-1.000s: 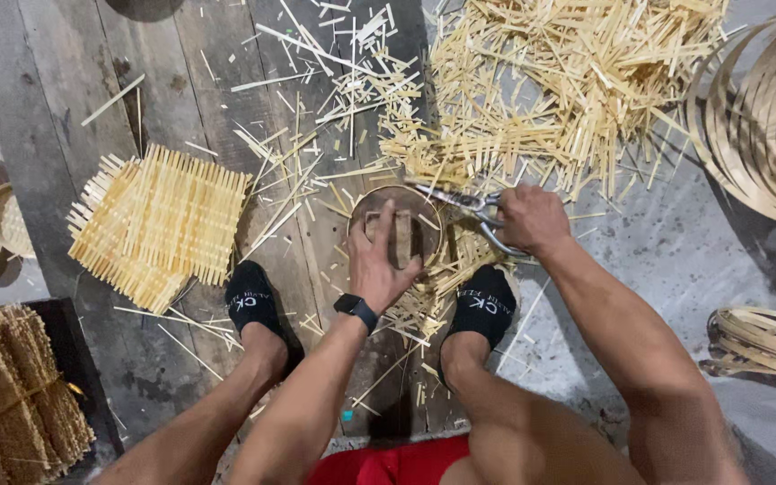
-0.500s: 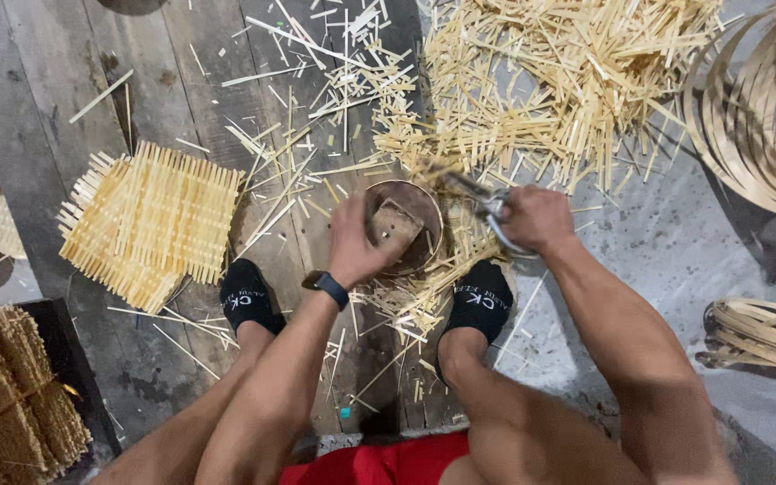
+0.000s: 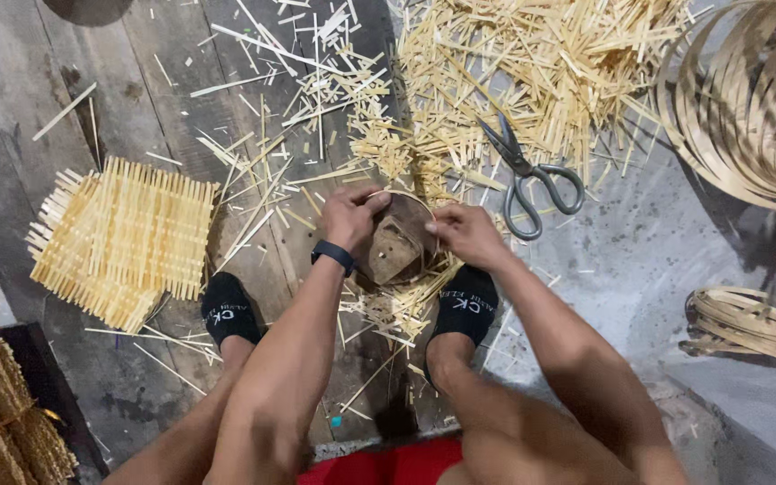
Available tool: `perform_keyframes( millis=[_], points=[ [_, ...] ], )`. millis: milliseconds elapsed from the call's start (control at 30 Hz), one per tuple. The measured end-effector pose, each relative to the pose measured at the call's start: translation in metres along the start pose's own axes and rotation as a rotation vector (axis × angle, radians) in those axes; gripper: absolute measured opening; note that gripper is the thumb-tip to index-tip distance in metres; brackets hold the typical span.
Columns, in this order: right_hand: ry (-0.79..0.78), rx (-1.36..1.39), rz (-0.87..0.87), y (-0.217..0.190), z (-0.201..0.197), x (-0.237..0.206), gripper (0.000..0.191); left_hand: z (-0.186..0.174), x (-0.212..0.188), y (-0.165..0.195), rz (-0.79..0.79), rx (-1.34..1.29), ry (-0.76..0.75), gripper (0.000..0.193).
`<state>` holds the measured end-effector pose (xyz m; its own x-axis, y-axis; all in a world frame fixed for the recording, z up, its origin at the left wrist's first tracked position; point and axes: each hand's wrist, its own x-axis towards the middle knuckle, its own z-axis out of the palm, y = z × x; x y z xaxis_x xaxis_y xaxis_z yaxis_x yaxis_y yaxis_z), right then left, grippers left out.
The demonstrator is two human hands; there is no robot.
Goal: The person repeatedly trims the edges of square woven bamboo mats using a circular wooden template and shears. They place the template on the mat, cut around it, remove the template, and stack the finished circular plates.
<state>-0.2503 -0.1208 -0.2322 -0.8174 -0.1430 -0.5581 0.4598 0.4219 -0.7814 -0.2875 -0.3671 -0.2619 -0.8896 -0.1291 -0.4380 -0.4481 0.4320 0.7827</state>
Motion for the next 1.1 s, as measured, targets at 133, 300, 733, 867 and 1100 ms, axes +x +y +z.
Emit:
perform_keyframes(
  millis=[133,300,733,867,1100],
  points=[
    [0.075,0.116,0.092,-0.006,0.02,0.012,0.02,0.008,0.002,-0.004,-0.051,0.079,0.021,0.031],
    [0.066,0.136,0.193,-0.008,0.016,0.006,0.024,0.002,0.003,-0.009,0.001,0.129,0.034,0.035],
    [0.054,0.469,0.308,0.017,0.034,-0.013,0.02,-0.041,-0.051,-0.058,-0.35,-0.2,0.005,0.031],
    [0.134,0.386,0.217,0.011,0.034,-0.021,0.022,-0.041,-0.05,-0.05,-0.4,-0.055,0.01,0.031],
    [-0.065,0.611,0.322,0.026,0.052,-0.041,0.023,-0.01,-0.109,-0.062,-0.73,-1.059,-0.159,0.029]
  ],
)
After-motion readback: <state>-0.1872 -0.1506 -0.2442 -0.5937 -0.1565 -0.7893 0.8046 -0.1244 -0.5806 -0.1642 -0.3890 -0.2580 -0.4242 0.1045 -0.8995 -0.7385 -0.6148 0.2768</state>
